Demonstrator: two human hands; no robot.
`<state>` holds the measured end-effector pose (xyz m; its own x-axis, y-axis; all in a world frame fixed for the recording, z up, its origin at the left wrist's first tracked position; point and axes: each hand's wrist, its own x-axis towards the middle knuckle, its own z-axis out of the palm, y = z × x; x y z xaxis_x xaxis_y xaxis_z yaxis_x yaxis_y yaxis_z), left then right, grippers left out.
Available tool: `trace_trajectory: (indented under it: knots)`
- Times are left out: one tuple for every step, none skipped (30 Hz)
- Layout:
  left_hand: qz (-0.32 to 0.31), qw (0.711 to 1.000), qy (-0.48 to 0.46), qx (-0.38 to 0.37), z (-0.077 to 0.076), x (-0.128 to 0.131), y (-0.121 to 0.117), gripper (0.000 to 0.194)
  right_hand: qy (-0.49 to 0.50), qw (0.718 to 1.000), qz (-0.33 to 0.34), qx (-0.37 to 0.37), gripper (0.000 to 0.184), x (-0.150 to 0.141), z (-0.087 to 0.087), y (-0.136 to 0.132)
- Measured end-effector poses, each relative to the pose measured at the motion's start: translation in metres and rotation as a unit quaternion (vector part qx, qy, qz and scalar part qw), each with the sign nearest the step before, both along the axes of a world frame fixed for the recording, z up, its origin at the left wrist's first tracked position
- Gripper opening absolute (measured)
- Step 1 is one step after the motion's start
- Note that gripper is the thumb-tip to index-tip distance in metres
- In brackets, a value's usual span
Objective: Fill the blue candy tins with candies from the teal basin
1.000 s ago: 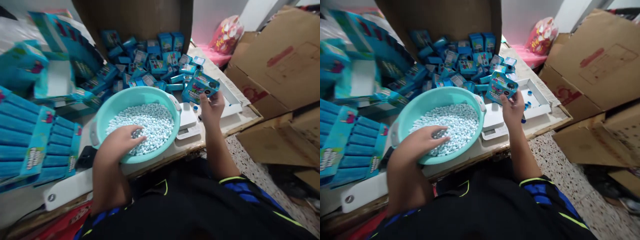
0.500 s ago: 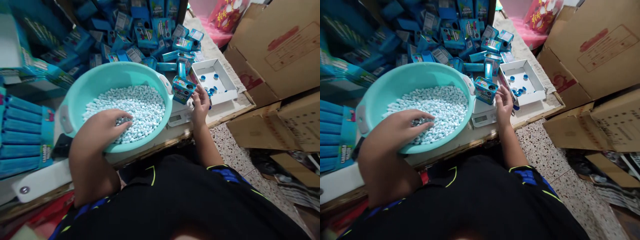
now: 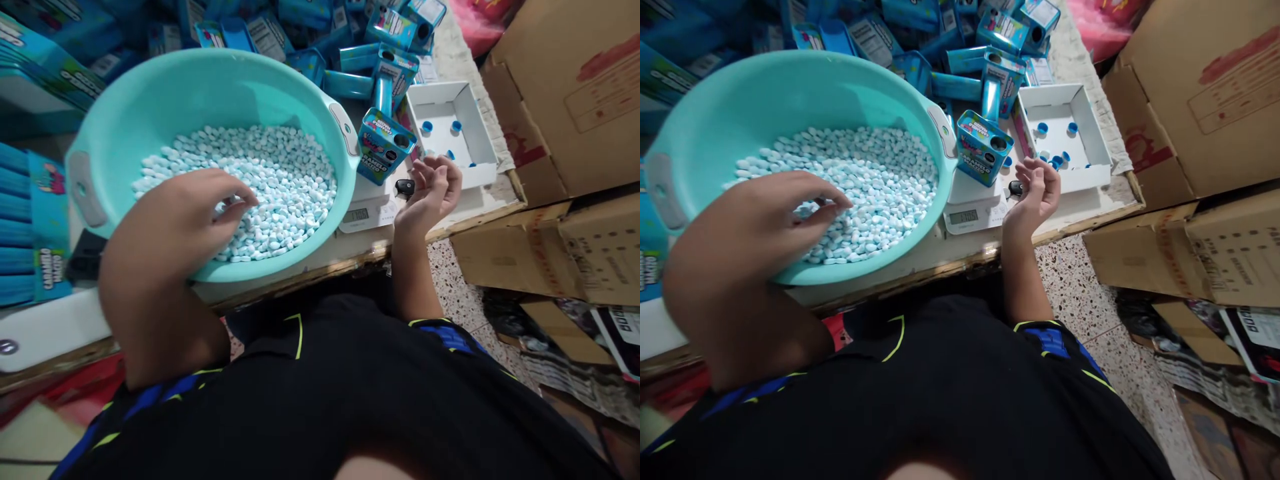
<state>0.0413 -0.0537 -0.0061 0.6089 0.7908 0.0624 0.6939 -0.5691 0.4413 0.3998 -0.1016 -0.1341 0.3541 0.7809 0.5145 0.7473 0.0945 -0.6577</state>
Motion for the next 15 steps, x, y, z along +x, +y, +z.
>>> trace_trajectory:
  knots:
    - [-0.001,1.000,0.001,-0.002,-0.001,0.000,0.000,0.034,0.005,1.000,-0.019,0.008,0.052,-0.002,-0.001,0.002]
    - [-0.001,1.000,0.003,-0.001,-0.001,0.000,0.001,0.034,0.008,0.999,-0.045,0.018,0.052,-0.004,-0.004,0.004]
    - [0.000,1.000,0.006,0.000,-0.002,-0.001,0.001,0.034,0.011,0.997,-0.072,0.031,0.052,-0.007,-0.006,0.006]
    - [0.000,1.000,0.007,0.001,-0.002,-0.001,0.001,0.034,0.013,0.994,-0.096,0.044,0.054,-0.009,-0.009,0.008]
    - [-0.001,1.000,0.007,0.002,-0.002,-0.001,0.001,0.033,0.015,0.992,-0.111,0.054,0.055,-0.010,-0.012,0.009]
    - [-0.003,1.000,0.006,0.001,-0.002,-0.001,0.001,0.032,0.018,0.991,-0.116,0.060,0.056,-0.011,-0.014,0.011]
    - [-0.006,1.000,0.006,-0.001,-0.002,-0.002,0.001,0.030,0.023,0.992,-0.109,0.062,0.055,-0.011,-0.016,0.011]
    - [-0.009,1.000,0.005,-0.002,-0.001,-0.002,0.001,0.029,0.032,0.993,-0.094,0.061,0.054,-0.010,-0.017,0.011]
    - [-0.010,1.000,0.006,-0.003,-0.001,-0.001,0.001,0.029,0.048,0.994,-0.077,0.058,0.051,-0.010,-0.018,0.011]
    - [-0.007,1.000,0.009,-0.003,0.000,-0.001,0.001,0.029,0.069,0.994,-0.065,0.058,0.049,-0.011,-0.017,0.011]
    - [0.000,1.000,0.014,-0.002,0.000,-0.001,0.001,0.029,0.095,0.992,-0.060,0.062,0.048,-0.012,-0.015,0.011]
    - [0.011,1.000,0.020,-0.003,0.001,0.000,0.000,0.029,0.121,0.988,-0.065,0.071,0.048,-0.013,-0.013,0.011]
    - [0.026,0.999,0.024,-0.006,0.001,0.000,0.000,0.029,0.139,0.984,-0.076,0.083,0.048,-0.015,-0.011,0.011]
    - [0.040,0.999,0.026,-0.009,0.001,0.000,-0.001,0.028,0.150,0.980,-0.088,0.097,0.050,-0.017,-0.009,0.011]
    - [0.052,0.998,0.025,-0.015,0.001,0.001,-0.001,0.028,0.153,0.977,-0.096,0.110,0.051,-0.020,-0.006,0.011]
